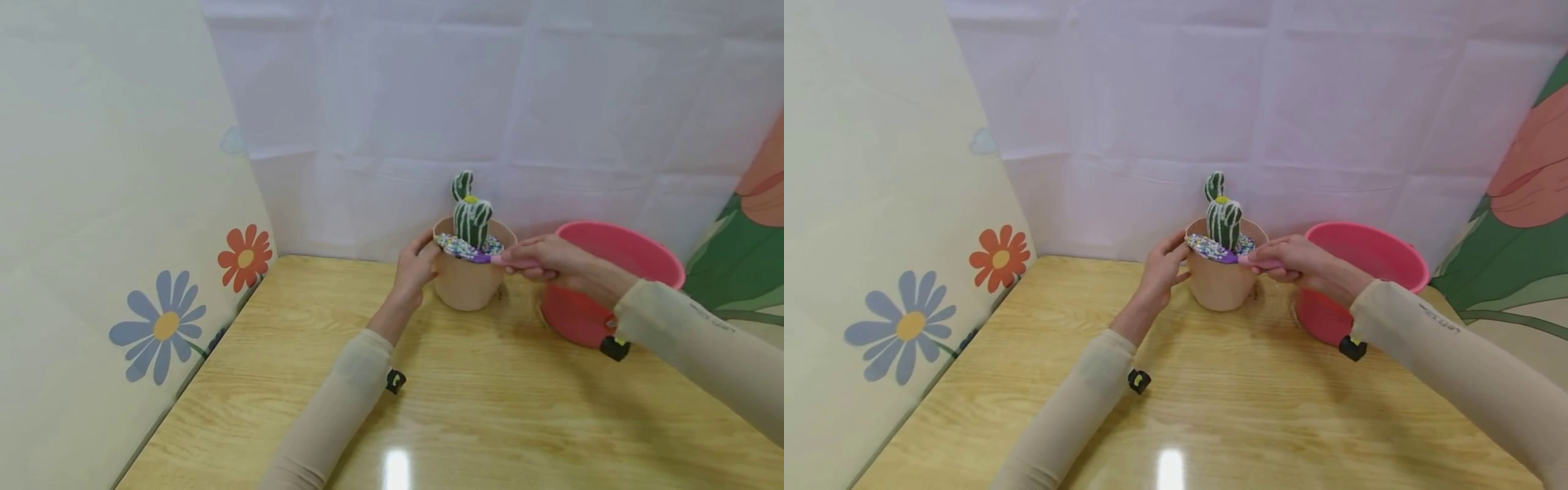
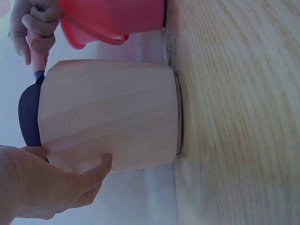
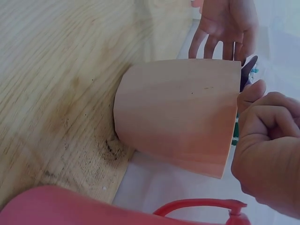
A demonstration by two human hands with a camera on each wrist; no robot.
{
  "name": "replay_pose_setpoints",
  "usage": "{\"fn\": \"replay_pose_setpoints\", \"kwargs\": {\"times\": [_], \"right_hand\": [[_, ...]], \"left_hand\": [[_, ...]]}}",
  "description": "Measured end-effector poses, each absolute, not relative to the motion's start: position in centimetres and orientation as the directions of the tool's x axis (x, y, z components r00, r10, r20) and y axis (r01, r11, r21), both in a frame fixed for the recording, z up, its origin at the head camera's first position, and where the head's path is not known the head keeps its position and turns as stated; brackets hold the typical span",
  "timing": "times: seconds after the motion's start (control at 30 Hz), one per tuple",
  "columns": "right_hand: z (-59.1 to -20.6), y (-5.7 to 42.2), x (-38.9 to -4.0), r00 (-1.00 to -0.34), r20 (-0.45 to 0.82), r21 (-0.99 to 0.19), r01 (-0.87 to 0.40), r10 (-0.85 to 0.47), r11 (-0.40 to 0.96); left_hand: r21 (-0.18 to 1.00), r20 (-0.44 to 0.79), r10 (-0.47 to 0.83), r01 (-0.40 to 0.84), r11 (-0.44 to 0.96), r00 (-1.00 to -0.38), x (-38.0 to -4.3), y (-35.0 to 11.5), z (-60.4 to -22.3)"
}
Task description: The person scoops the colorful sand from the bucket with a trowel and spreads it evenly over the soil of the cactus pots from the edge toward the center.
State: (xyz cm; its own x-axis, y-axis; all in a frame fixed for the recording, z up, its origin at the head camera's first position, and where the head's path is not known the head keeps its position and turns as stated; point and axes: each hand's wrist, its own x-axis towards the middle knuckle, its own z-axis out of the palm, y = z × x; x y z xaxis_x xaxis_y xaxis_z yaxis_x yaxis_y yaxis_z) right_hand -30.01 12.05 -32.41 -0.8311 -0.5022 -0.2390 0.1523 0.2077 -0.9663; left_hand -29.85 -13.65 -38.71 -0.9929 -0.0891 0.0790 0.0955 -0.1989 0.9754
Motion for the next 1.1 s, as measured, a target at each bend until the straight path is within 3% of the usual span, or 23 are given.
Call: {"fn": "replay_pose_setpoints", "kwargs": {"times": [0.33, 1.1], "right_hand": [[-32.4, 11.7, -30.2, -0.782, -0.259, -0.966, 0.220, -0.567, 0.139], [-32.3, 11.0, -30.4, -0.736, -0.324, -0.914, 0.405, -0.594, -0.002]], "left_hand": [[0.978, 0.066, -0.092, 0.082, -0.189, -0.994, -30.0, -13.6, -38.7], [0.981, 0.059, -0.083, 0.073, -0.179, -0.995, -30.0, -13.8, -38.6]]}}
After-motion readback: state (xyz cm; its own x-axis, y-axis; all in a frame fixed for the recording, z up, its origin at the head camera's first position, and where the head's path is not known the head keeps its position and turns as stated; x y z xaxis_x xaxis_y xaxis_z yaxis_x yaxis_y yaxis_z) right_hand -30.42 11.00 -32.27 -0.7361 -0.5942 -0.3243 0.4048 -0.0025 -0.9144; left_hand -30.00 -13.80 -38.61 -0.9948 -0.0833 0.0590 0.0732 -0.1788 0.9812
